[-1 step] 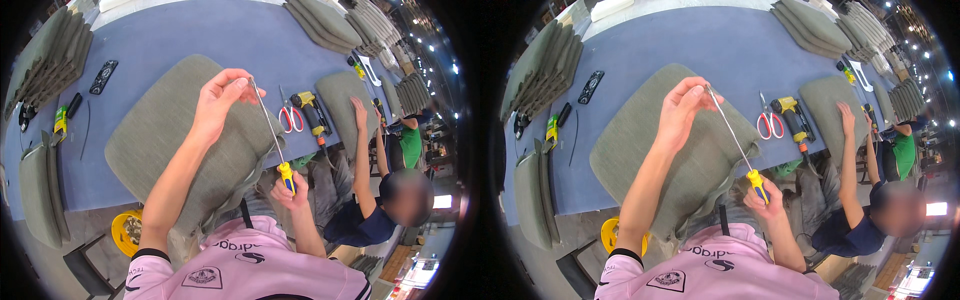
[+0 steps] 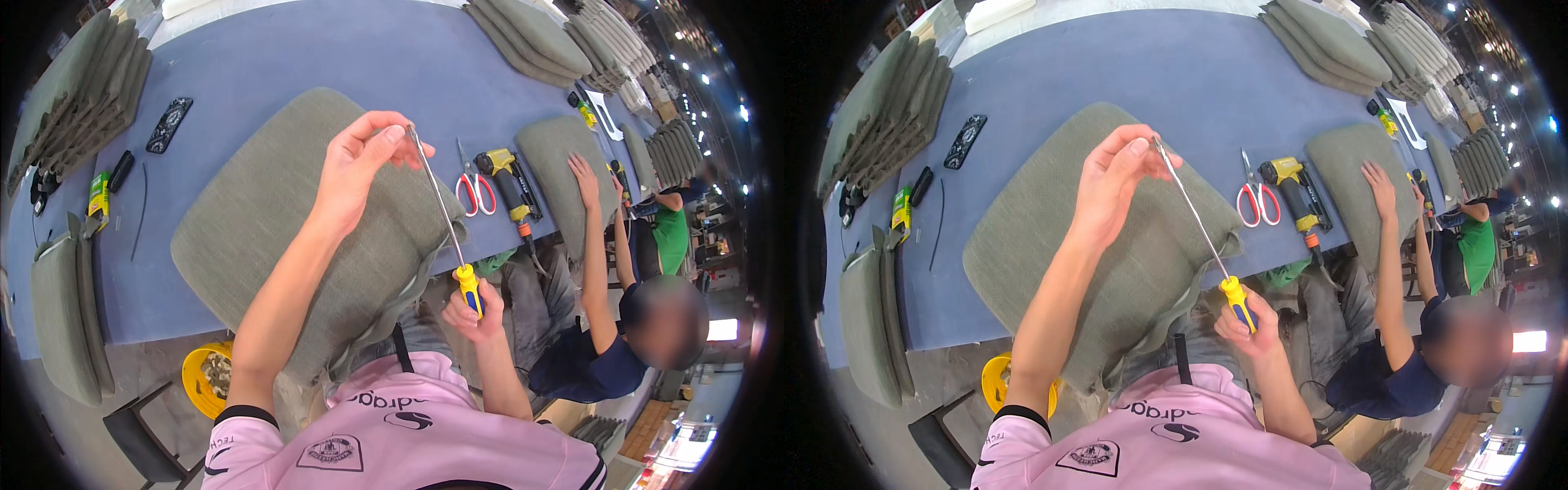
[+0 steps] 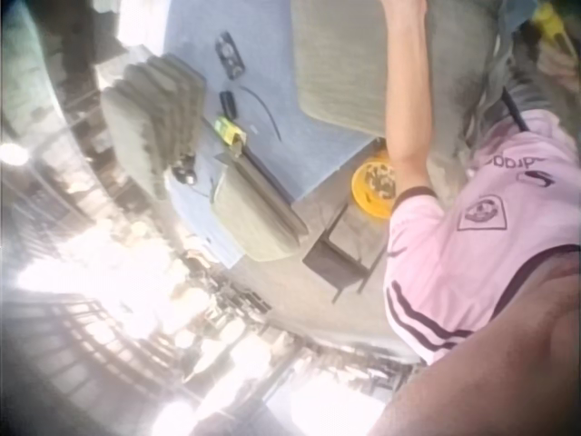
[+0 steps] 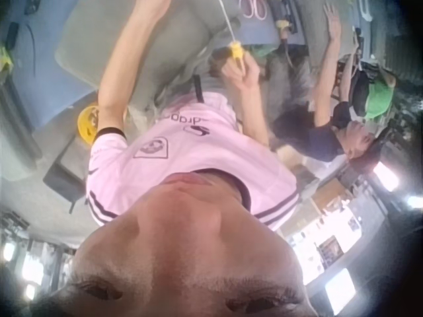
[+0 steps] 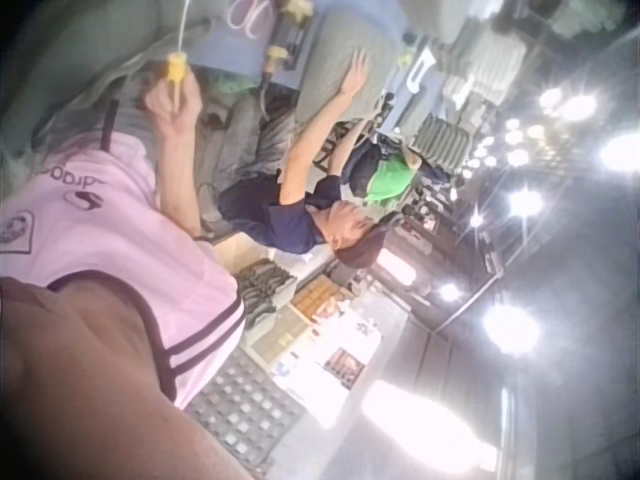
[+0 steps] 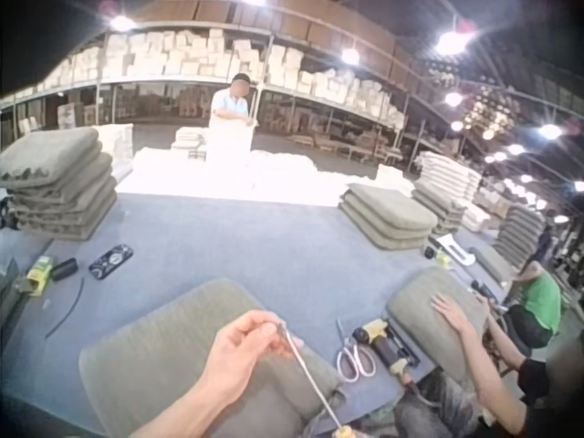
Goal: The person staples fabric onto cushion foam using a staple gun and a screwdriver to tuck edges. They work on multiple cushions at a table in a workshop, stacking finished units aside.
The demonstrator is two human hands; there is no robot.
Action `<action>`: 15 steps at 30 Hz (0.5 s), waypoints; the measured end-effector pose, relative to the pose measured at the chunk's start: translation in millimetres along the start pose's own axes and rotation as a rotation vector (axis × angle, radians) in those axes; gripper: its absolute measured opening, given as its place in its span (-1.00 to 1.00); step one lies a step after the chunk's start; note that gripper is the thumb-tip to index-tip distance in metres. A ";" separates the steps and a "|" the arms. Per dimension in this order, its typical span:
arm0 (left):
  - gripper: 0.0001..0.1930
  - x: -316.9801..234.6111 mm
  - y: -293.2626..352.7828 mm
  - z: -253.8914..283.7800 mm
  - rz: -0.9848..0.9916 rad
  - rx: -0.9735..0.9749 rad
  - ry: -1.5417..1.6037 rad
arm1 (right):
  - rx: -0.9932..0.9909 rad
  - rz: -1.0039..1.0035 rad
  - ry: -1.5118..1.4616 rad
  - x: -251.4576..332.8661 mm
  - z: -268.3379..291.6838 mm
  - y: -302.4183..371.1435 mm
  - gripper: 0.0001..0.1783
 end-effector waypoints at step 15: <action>-0.79 3.2 1.9 7.4 0.113 -0.007 0.189 | 0.022 0.003 0.122 8.8 -0.2 -3.0 -0.39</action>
Point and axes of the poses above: each hand's wrist, its own y-axis away from the middle knuckle, its own z-axis out of the back of the hand, x = y × z, the point moved 4 cm from there along -y, towards the middle knuckle, and after that the axes turned 11 degrees about -z, right-handed, at the moved point
